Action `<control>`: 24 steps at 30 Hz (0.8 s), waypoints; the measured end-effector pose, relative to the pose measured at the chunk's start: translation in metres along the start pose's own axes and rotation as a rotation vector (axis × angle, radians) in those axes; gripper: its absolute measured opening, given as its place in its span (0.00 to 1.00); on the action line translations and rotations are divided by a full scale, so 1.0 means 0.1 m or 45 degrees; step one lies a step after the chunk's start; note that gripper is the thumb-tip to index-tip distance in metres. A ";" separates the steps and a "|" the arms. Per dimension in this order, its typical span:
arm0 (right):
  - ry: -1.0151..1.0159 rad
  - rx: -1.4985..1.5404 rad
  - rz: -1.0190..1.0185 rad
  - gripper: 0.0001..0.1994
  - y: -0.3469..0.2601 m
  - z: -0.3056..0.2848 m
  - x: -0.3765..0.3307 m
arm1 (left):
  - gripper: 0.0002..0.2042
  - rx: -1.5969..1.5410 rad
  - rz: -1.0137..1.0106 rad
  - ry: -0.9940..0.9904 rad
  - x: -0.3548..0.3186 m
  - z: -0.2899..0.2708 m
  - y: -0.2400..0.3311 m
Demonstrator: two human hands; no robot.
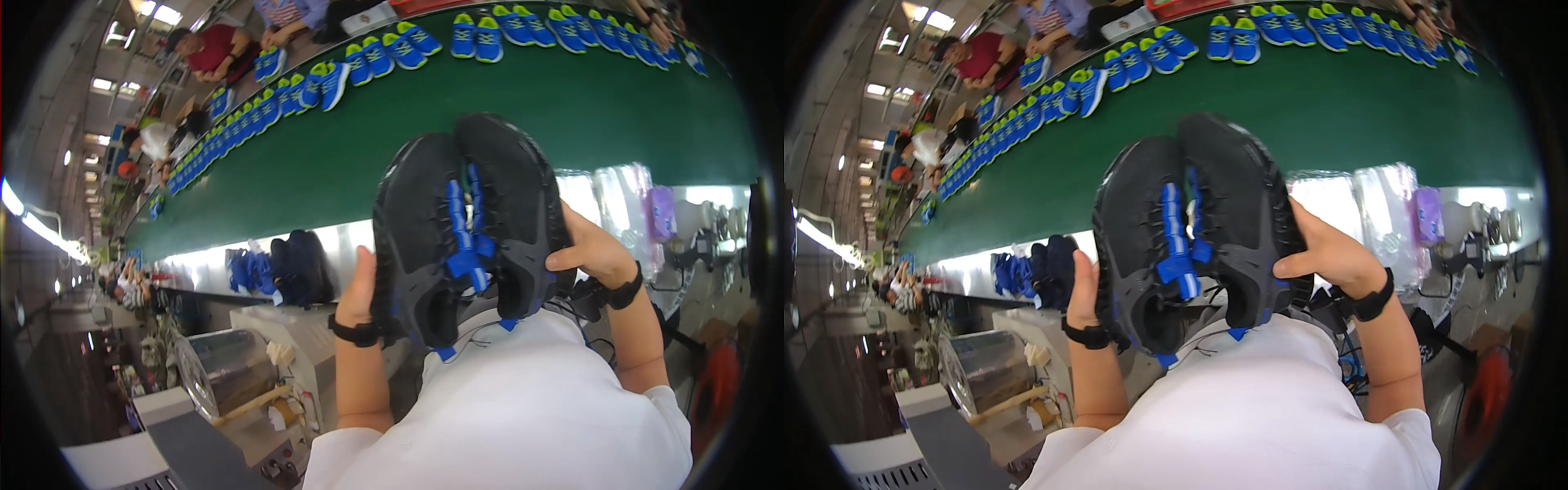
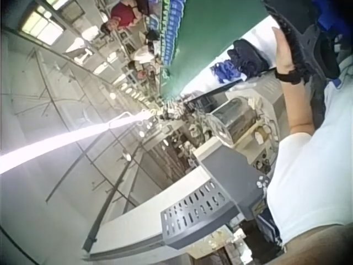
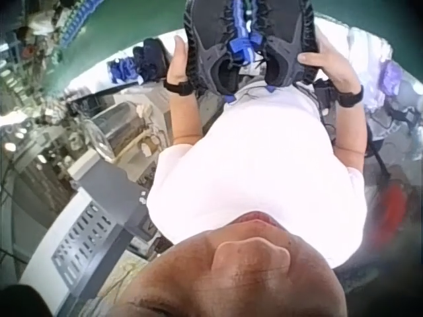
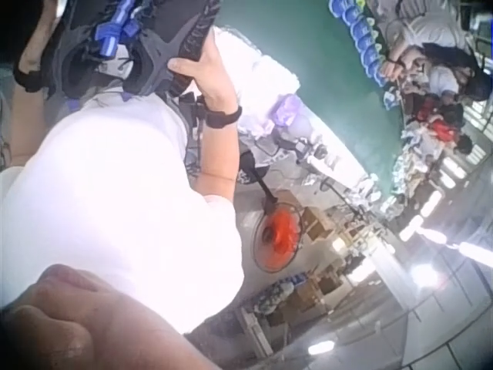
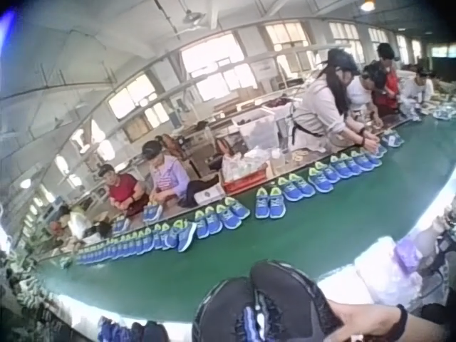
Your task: Inspecting and labeling manufactured shoes on a factory assembly line.
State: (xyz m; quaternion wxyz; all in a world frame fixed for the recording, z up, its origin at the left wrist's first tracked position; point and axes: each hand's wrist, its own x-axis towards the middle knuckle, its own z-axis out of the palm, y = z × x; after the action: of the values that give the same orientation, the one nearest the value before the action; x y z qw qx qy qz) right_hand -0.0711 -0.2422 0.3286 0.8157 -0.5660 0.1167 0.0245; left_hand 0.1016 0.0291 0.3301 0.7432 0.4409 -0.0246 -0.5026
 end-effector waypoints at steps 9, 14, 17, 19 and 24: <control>0.373 0.433 0.189 0.32 0.35 0.02 0.07 | 0.31 0.275 0.078 -0.051 -0.04 0.16 0.12; 0.377 0.504 0.069 0.27 0.48 -0.12 0.09 | 0.28 0.270 0.079 -0.101 -0.02 0.27 0.17; 0.352 0.438 -0.052 0.25 0.42 -0.09 0.08 | 0.25 0.246 0.005 -0.056 0.02 0.28 0.16; 0.339 0.396 -0.110 0.25 0.38 -0.07 0.07 | 0.25 0.290 0.006 -0.067 0.03 0.33 0.18; 0.323 0.411 -0.044 0.28 0.37 -0.08 0.03 | 0.28 0.423 0.072 -0.152 0.06 0.40 0.19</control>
State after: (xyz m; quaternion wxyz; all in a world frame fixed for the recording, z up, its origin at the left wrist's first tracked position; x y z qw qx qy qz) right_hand -0.0757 -0.2364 0.2910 0.8749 -0.4284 0.2111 -0.0802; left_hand 0.0989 0.0017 0.3650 0.6714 0.5259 -0.1637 -0.4958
